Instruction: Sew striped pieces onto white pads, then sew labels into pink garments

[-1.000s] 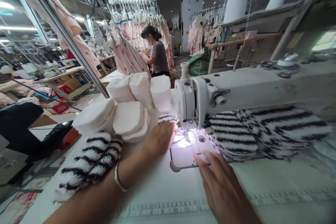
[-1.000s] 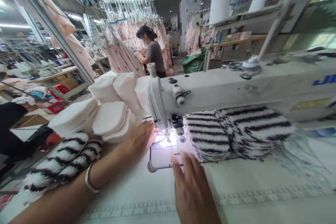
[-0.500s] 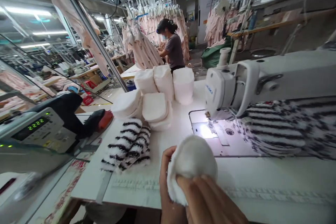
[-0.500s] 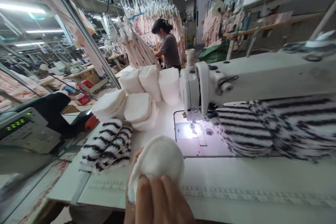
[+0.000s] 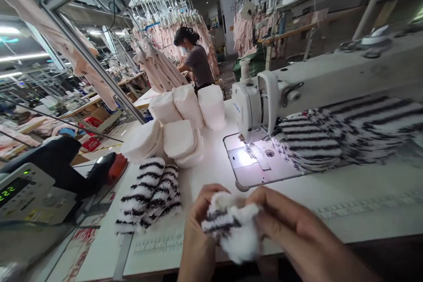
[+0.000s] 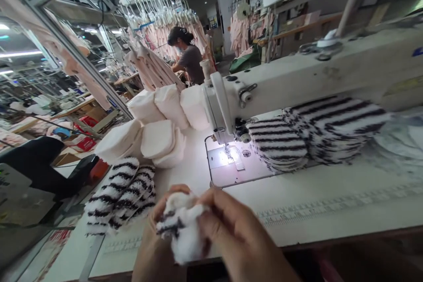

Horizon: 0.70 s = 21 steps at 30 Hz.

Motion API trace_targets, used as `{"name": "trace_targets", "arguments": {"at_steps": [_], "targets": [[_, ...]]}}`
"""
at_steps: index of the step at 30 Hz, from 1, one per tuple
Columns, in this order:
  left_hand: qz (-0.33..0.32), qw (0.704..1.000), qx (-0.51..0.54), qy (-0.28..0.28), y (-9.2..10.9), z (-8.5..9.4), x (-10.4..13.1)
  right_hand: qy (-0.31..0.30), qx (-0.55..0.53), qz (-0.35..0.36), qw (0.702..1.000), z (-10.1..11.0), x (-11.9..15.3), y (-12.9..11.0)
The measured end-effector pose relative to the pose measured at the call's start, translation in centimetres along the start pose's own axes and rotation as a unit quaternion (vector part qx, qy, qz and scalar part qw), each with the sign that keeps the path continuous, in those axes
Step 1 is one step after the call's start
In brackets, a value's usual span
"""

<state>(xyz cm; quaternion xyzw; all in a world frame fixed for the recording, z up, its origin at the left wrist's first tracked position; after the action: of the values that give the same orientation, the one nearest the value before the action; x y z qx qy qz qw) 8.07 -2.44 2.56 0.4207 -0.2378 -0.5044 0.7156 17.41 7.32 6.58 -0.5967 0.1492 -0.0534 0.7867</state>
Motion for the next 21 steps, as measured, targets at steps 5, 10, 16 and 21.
{"name": "trace_targets", "arguments": {"at_steps": [5,10,16,21], "targets": [[0.121,0.821,0.557,-0.034,0.5,-3.7,0.2,-0.032,-0.194,-0.150,0.969,1.3,-2.3,4.5],[0.081,0.730,0.678,0.009,0.7,-3.3,-0.5,-0.053,-0.181,-0.150,0.971,0.1,-4.1,5.1],[0.085,0.671,0.732,-0.084,1.5,-3.3,-1.4,-0.066,-0.219,-0.149,0.962,-0.9,-5.6,4.8],[0.024,0.696,0.717,-0.022,1.0,-1.4,-2.1,0.018,-0.151,-0.071,0.986,1.0,-4.4,3.1]]}}
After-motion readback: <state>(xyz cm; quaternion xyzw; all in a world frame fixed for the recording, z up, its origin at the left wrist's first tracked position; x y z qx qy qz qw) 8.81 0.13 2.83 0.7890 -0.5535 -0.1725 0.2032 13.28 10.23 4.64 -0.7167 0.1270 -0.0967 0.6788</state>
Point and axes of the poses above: each hand's wrist, its own x-axis away from the middle knuckle, its own z-axis out of the back of the hand, y = z × x, the point moved 5 cm from there along -x, towards the middle knuckle, and after that the axes turned 11 degrees about -y, right-handed, at the moved point
